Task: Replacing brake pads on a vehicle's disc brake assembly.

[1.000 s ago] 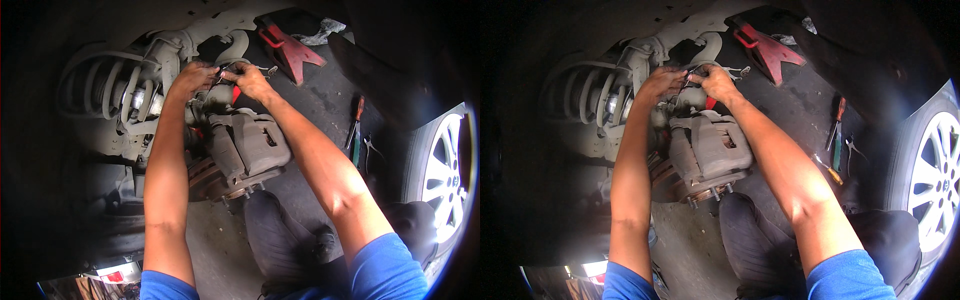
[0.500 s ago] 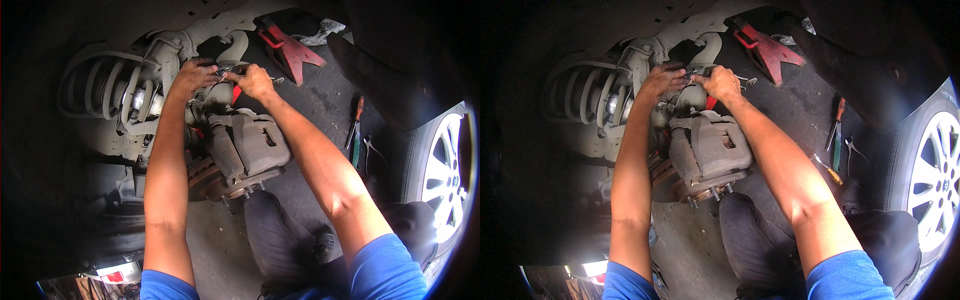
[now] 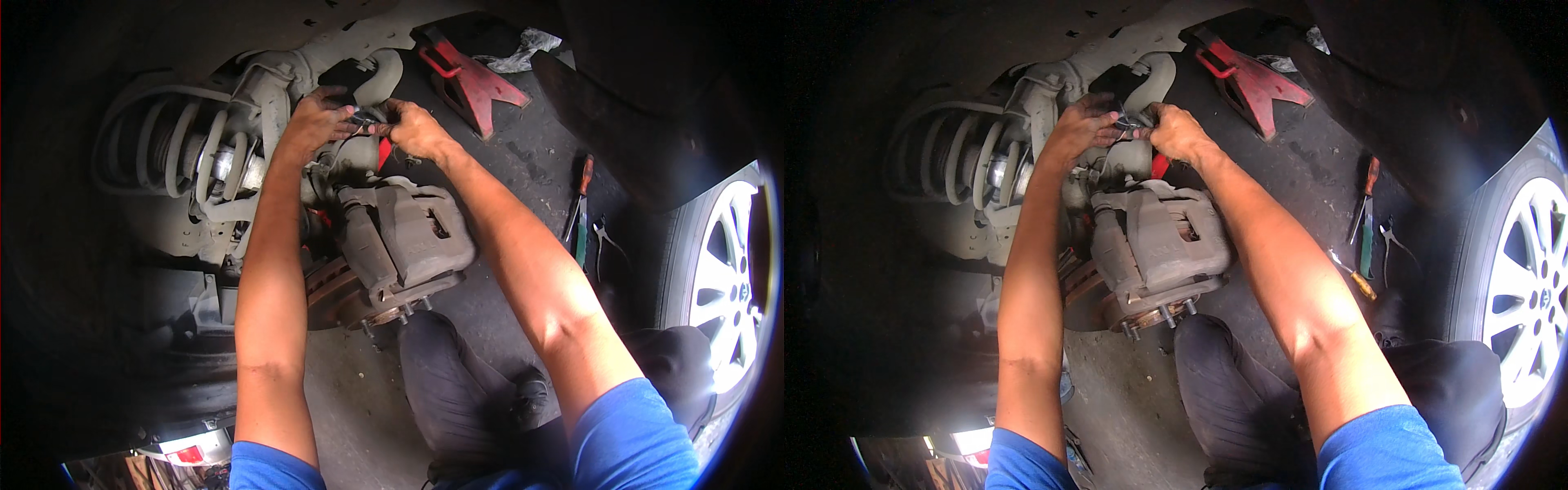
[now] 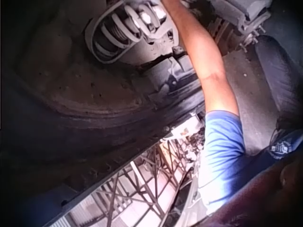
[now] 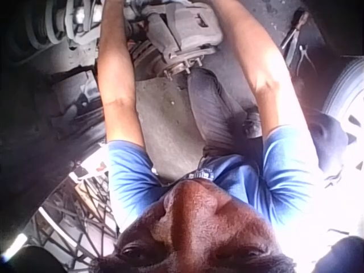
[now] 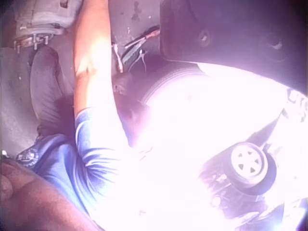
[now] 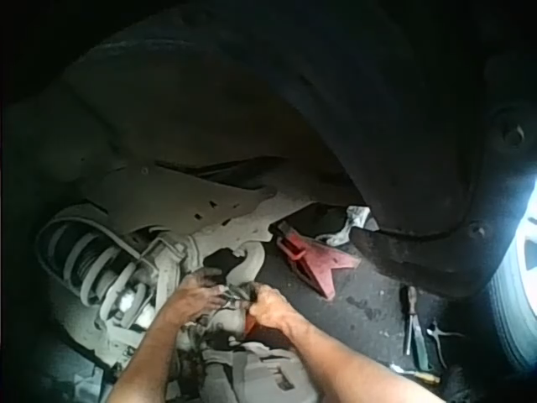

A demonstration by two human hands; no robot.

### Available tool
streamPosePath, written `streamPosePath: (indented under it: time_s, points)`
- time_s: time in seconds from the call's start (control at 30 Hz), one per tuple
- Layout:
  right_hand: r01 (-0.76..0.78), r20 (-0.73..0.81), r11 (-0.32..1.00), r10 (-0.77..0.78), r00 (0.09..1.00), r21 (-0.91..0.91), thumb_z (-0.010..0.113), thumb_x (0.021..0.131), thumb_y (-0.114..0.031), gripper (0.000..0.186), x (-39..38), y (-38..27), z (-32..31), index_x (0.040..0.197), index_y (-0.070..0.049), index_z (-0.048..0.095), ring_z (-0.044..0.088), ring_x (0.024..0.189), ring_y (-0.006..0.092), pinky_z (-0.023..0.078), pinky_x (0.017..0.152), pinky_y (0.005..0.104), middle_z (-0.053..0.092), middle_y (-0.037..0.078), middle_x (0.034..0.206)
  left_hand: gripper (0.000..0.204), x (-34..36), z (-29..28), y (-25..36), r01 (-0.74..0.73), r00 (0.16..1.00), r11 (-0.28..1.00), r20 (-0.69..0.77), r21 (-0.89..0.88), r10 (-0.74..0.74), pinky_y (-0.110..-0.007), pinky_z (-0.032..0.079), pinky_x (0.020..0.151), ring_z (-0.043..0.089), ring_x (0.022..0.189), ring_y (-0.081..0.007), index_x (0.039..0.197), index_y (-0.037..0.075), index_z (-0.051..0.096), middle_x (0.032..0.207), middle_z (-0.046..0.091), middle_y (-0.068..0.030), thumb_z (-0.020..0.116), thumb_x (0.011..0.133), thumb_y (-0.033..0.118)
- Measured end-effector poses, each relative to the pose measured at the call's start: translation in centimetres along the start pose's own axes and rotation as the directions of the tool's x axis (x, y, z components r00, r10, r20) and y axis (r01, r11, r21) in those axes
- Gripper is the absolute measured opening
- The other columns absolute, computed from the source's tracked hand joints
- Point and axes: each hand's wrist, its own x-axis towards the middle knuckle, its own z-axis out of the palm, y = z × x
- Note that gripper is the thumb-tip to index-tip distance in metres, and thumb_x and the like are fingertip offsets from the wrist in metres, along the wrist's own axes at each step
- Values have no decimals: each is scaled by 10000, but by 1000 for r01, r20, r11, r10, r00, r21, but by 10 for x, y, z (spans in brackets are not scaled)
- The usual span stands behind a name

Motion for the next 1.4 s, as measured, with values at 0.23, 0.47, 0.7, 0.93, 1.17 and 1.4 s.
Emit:
streamPosePath:
  time_s: [0.23, 0.47, 0.7, 0.93, 1.17, 1.4]
  points:
    - [221, -89, 957, -208, 974, 187, 753, 872, -256, 552, 5, 2, 3, 1272, 82, 579, 638, 1142, 303, 464, 1010, 357, 663, 245, 1214, 600, -3, -1, 4, -34, 999, 999, 33, -39, 35, -306, 576, 756, 709, 853, -198, 1417, 7, 454, 1126, 662, -145, 725, 909, 178]
    - [78, 2, 982, -79, 997, 173, 709, 885, -225, 443, 0, -16, -8, 1172, 104, 634, 661, 983, 243, 496, 889, 350, 709, 214, 1051, 544, -2, 2, 6, -46, 999, 995, 6, -85, 46, -315, 594, 777, 720, 919, -226, 1401, 0, 463, 1201, 645, -171, 697, 924, 119]
    - [11, -58, 983, 0, 998, 183, 687, 924, -197, 230, 9, -18, -2, 947, 31, 677, 531, 571, 112, 427, 531, 274, 610, 34, 732, 586, 1, 0, 7, -56, 997, 987, -63, -150, 47, -324, 618, 842, 707, 959, -253, 1411, -46, 429, 1251, 598, -217, 692, 891, 15]
    - [-27, 6, 936, 27, 1000, 350, 662, 937, -148, 187, 10, -24, -5, 954, 37, 680, 541, 561, 100, 457, 514, 253, 653, 48, 745, 599, -5, 2, 11, -133, 989, 963, -88, -234, 115, -328, 595, 889, 660, 1059, -233, 1404, -52, 446, 1231, 611, -192, 694, 859, -30]
    - [-39, 32, 870, 27, 999, 491, 613, 946, -97, 153, 10, -16, -6, 1028, 8, 688, 591, 652, 88, 491, 547, 239, 733, 83, 876, 413, -3, -11, 8, -243, 949, 964, 179, -112, 260, -324, 524, 943, 646, 1046, -171, 1301, -15, 553, 1137, 658, -122, 626, 897, 23]
    - [-21, 87, 821, -35, 996, 571, 570, 941, -50, 170, 2, -10, -9, 1064, -17, 683, 590, 654, 75, 507, 569, 219, 731, 71, 873, 322, 1, -8, 1, -166, 983, 982, 71, -87, 172, -315, 538, 932, 671, 1024, -182, 1247, 6, 589, 1171, 653, -83, 628, 939, 92]
